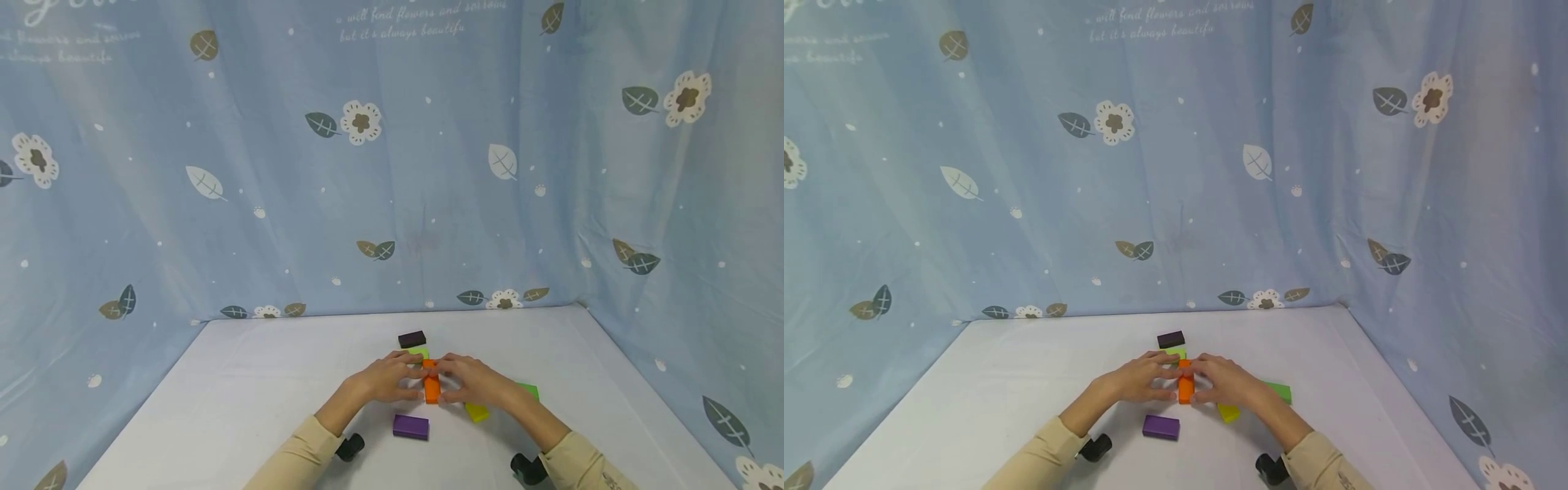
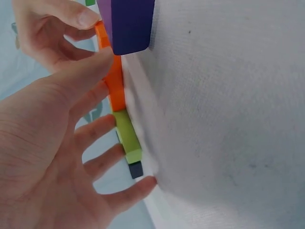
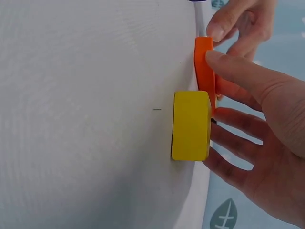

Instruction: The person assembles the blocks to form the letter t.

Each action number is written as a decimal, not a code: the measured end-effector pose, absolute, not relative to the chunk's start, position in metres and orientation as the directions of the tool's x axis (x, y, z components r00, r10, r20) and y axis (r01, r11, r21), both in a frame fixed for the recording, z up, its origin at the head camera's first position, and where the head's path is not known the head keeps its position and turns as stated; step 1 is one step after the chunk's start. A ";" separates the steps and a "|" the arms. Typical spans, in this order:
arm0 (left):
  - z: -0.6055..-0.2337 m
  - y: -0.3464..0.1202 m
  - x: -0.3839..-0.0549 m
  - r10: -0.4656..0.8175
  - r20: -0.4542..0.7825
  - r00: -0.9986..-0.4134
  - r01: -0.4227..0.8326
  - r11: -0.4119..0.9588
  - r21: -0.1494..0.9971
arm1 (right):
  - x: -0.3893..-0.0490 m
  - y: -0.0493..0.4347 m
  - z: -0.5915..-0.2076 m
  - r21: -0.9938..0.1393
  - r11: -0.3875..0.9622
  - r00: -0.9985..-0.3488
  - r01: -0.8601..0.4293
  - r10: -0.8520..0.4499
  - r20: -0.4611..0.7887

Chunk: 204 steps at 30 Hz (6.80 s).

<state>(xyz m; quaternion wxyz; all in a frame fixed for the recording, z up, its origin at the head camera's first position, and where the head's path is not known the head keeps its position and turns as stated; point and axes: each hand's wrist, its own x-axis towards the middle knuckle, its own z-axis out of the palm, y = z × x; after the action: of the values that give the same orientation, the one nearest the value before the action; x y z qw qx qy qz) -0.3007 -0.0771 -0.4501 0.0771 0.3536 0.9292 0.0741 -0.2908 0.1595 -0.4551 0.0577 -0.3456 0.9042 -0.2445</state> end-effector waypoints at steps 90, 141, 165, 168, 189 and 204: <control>-0.452 -0.071 -0.302 0.660 -0.030 -0.751 0.650 0.745 0.149 | -0.395 0.131 -0.456 -0.643 0.644 -0.862 -0.416 -0.505 0.051; -0.456 -0.072 -0.300 0.651 -0.015 -0.759 0.639 0.749 0.178 | -0.392 0.124 -0.460 -0.537 0.700 -0.840 -0.470 -0.542 0.028; -0.456 -0.072 -0.300 0.650 0.002 -0.760 0.639 0.747 0.182 | -0.390 0.131 -0.462 -0.553 0.703 -0.860 -0.447 -0.508 0.049; -0.456 -0.072 -0.299 0.649 -0.001 -0.761 0.637 0.748 0.187 | -0.389 0.132 -0.460 -0.564 0.697 -0.860 -0.443 -0.509 0.047; -0.455 -0.072 -0.297 0.641 -0.005 -0.768 0.629 0.755 0.185 | -0.386 0.143 -0.447 -0.584 0.655 -0.839 -0.480 -0.537 0.087; -0.458 -0.072 -0.299 0.649 -0.001 -0.761 0.638 0.749 0.177 | -0.378 0.153 -0.441 -0.566 0.642 -0.820 -0.517 -0.562 0.111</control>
<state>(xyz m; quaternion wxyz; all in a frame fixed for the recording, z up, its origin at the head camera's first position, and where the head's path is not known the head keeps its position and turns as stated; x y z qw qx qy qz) -0.2992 -0.0723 -0.4577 0.0314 0.3442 0.9347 0.0834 -0.3778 0.1529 -0.4409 0.0375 -0.2978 0.9055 -0.3001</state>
